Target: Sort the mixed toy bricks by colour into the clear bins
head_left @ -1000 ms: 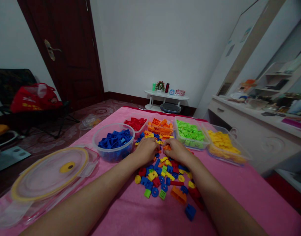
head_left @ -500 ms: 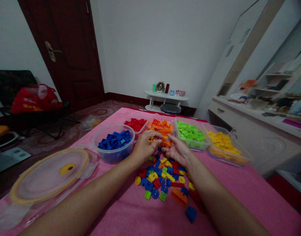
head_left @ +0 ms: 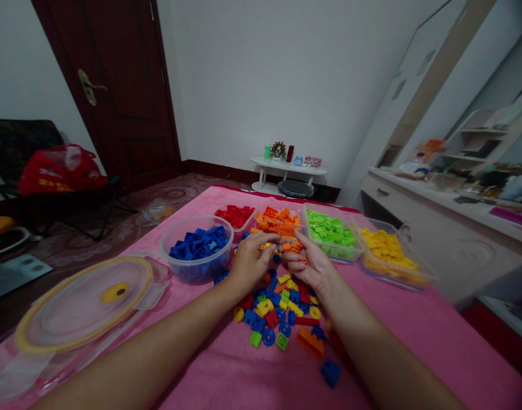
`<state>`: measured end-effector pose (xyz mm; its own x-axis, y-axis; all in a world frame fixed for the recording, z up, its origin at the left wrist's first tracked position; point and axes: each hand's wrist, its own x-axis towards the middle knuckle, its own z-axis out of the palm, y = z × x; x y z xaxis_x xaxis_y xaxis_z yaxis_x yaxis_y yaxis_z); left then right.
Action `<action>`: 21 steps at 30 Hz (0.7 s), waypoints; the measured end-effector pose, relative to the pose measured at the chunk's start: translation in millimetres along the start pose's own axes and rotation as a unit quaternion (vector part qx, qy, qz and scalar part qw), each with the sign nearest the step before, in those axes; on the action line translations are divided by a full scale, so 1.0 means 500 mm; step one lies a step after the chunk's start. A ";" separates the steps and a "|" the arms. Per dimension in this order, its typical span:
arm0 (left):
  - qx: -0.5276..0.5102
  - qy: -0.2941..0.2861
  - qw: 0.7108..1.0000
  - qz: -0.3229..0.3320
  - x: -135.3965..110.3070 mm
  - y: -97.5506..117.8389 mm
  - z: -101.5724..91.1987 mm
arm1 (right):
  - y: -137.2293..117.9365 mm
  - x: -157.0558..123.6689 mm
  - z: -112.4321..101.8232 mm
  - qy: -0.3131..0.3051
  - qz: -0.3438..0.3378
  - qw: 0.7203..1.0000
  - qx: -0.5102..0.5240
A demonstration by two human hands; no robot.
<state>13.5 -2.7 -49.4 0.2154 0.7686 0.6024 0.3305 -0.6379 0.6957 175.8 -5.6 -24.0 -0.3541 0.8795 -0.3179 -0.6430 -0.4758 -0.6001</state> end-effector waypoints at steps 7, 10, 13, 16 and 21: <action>0.042 -0.033 0.998 -0.039 -0.010 -0.052 0.013 | -0.030 -0.006 -0.002 0.097 -0.136 0.983 0.079; 0.059 -0.061 0.996 -0.032 -0.014 -0.055 0.018 | -0.030 -0.011 0.007 0.113 -0.148 0.977 0.105; 0.080 -0.082 0.993 -0.019 -0.018 -0.052 0.021 | -0.026 -0.019 0.017 0.129 -0.151 0.973 0.117; 0.092 -0.095 0.991 -0.023 -0.018 -0.046 0.020 | -0.032 -0.023 0.024 0.140 -0.157 0.970 0.122; 0.093 -0.104 0.989 -0.040 -0.014 -0.040 0.017 | -0.099 0.014 0.047 0.161 -0.240 0.952 0.102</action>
<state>13.1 5.4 -70.8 0.3595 0.8225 0.4407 0.5136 -0.5688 0.6425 189.0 23.9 20.6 0.2194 0.9369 -0.2721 -0.8086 0.0186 -0.5881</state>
